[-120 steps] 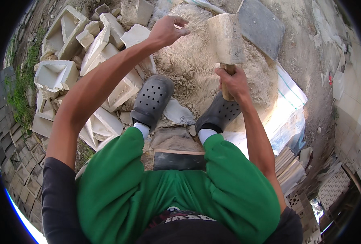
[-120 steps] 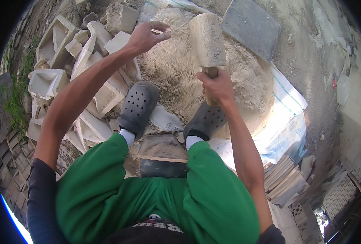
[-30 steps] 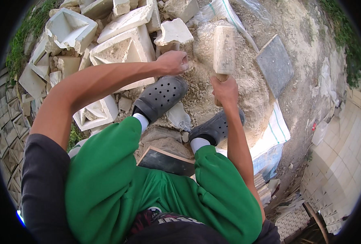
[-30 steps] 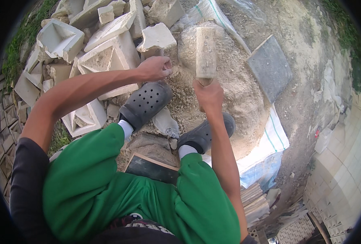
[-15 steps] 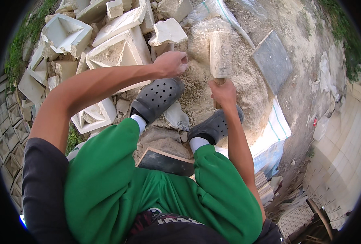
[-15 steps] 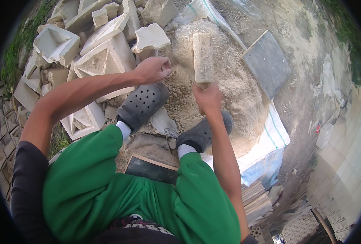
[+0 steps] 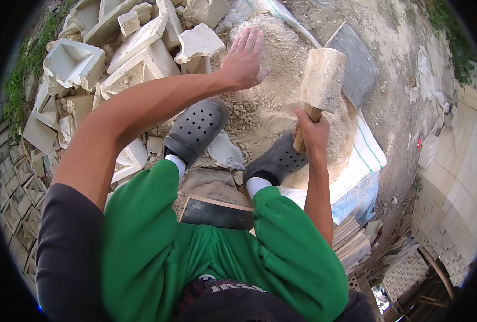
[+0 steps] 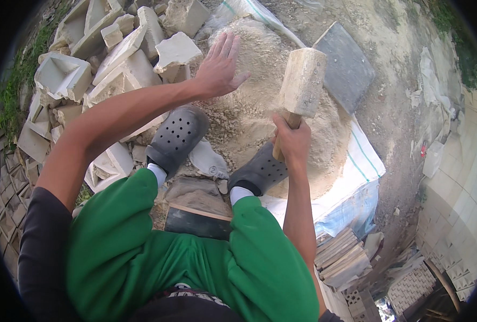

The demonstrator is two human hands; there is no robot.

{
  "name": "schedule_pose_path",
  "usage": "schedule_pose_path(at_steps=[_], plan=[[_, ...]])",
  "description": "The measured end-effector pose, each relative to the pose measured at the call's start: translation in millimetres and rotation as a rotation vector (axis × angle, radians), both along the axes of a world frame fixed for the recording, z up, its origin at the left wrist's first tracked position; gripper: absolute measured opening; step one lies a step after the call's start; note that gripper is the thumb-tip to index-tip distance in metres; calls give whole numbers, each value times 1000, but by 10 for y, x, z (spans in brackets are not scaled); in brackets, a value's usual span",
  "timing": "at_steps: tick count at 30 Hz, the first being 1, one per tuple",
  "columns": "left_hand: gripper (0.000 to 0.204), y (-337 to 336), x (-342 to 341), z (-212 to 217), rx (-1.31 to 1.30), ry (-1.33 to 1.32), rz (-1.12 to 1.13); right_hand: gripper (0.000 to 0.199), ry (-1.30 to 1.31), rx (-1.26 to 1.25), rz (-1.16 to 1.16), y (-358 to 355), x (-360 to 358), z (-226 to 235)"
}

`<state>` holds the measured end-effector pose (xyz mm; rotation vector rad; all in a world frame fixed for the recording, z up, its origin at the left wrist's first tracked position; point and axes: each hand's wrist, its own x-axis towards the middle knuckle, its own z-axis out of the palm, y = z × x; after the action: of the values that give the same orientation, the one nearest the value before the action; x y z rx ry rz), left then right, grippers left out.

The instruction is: The person repeatedly picks up small pieces of light-colored stone and strikes them with a wooden mallet to break them into smaller fragments. The person holds each piece with one hand and uses the mallet with the other, working over a pile of debris on the ground.

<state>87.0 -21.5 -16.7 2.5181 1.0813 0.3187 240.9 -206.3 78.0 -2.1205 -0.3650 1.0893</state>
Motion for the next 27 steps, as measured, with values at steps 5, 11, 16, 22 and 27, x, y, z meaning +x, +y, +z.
schedule_pose_path(at_steps=[5,11,16,22,27], plan=[[81,-460,352,-91,-166,-78,45,32,75,-26,-73,-54,103,58],[72,-352,330,-51,-260,-177,-304,33,68,10,-49,-188,251,12],[88,74,378,-289,83,3,118,33,100,14,-40,-341,341,-2],[82,-278,586,-293,-20,-9,-320,35,115,-8,-46,-378,390,-23],[78,-395,616,-136,-68,-44,-523,37,132,16,-66,-408,400,-44]])
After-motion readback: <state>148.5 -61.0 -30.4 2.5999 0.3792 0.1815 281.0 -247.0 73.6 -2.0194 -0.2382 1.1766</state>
